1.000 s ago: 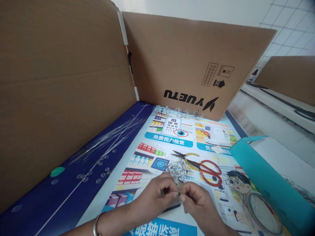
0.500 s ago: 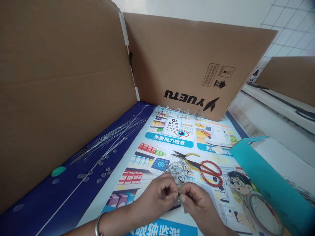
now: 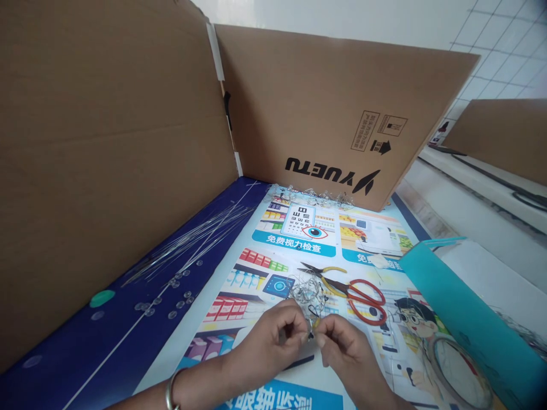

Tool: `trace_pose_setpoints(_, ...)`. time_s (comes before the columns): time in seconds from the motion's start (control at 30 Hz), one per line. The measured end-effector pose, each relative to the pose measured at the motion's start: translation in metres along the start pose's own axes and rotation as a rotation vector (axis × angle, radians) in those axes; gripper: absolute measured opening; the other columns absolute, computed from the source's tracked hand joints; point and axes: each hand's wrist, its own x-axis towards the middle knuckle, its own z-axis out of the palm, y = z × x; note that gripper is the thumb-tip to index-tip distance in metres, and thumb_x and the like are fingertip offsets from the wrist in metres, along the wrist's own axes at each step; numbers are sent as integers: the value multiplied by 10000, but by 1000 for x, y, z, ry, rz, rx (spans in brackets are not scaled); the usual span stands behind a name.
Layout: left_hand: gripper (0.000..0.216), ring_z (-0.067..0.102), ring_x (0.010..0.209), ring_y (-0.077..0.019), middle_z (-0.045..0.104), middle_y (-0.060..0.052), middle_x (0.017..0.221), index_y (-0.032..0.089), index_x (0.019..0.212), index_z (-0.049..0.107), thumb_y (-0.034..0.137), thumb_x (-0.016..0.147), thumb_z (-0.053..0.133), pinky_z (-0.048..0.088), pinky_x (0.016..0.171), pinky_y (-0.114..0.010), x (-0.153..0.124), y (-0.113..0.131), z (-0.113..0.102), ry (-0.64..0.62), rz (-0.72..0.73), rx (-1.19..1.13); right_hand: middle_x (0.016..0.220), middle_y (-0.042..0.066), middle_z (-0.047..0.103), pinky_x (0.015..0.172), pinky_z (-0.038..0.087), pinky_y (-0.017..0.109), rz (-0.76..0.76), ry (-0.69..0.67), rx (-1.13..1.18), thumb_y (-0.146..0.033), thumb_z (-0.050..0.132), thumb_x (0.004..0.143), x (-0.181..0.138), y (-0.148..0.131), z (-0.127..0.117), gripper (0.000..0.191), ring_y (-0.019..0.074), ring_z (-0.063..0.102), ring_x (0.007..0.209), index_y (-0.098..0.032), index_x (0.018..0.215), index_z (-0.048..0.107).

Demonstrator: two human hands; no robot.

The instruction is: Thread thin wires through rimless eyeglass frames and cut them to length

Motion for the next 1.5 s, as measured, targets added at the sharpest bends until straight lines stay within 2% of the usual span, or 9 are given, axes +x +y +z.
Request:
trace_pose_setpoints(0.1,168,446,662,-115,471,15,672,166,629,454,11,691,468,359,601,-217,0,1,1,19,7,16,597,-35,423,508,317,217,-49,33,-106,-276,488,786,-2,-4,-1,144,105,388,553,-177,681,483)
trace_pose_setpoints(0.3,141,472,679,-124,497,-3,697,159,667,486,29,721,478,367,600,-217,-2,-3,5,38,69,97,627,-20,462,510,352,215,-123,-8,-236,-267,537,741,-7,-4,3,112,113,422,562,-185,697,474)
trace_pose_setpoints(0.4,125,470,671,-120,489,-3,706,160,682,484,53,746,484,365,595,-216,-4,-7,7,33,98,144,637,-19,474,512,366,209,-146,59,-338,-240,558,723,-8,0,6,109,109,434,555,-190,691,467)
trace_pose_setpoints(0.47,122,469,669,-118,487,-2,709,162,687,477,61,756,484,367,596,-215,-5,-8,7,31,109,160,638,-12,484,508,362,210,-157,93,-402,-243,523,762,-8,4,8,105,110,443,554,-191,683,476)
trace_pose_setpoints(0.63,134,473,675,-121,485,0,705,166,685,469,55,760,466,368,599,-217,-7,-8,8,20,100,186,655,-5,509,531,371,211,-220,128,-426,-185,469,772,-7,10,7,82,118,470,584,-190,693,493)
trace_pose_setpoints(0.87,142,472,677,-122,485,-2,718,168,693,467,37,744,450,373,597,-219,-6,-9,7,10,100,165,580,-28,439,477,335,199,-69,112,-314,-225,466,765,-2,9,9,155,108,416,544,-189,616,444)
trace_pose_setpoints(1.07,168,470,676,-120,487,5,699,166,674,477,4,715,457,373,599,-220,-4,-8,5,27,109,136,563,-32,437,470,337,201,-53,127,-310,-227,449,761,-2,7,6,150,103,406,519,-185,618,452)
trace_pose_setpoints(1.33,119,515,718,-134,547,-19,736,162,730,581,121,814,508,399,636,-240,-5,-4,3,-7,52,156,636,-13,518,529,372,206,-325,175,-490,-165,464,784,-3,12,4,115,115,493,580,-190,674,489)
trace_pose_setpoints(1.5,140,519,720,-144,544,-30,732,152,744,590,115,823,481,395,631,-250,-4,-6,3,3,70,263,673,-14,535,566,385,209,-368,164,-519,-144,455,805,-2,17,5,114,117,516,623,-201,712,487)
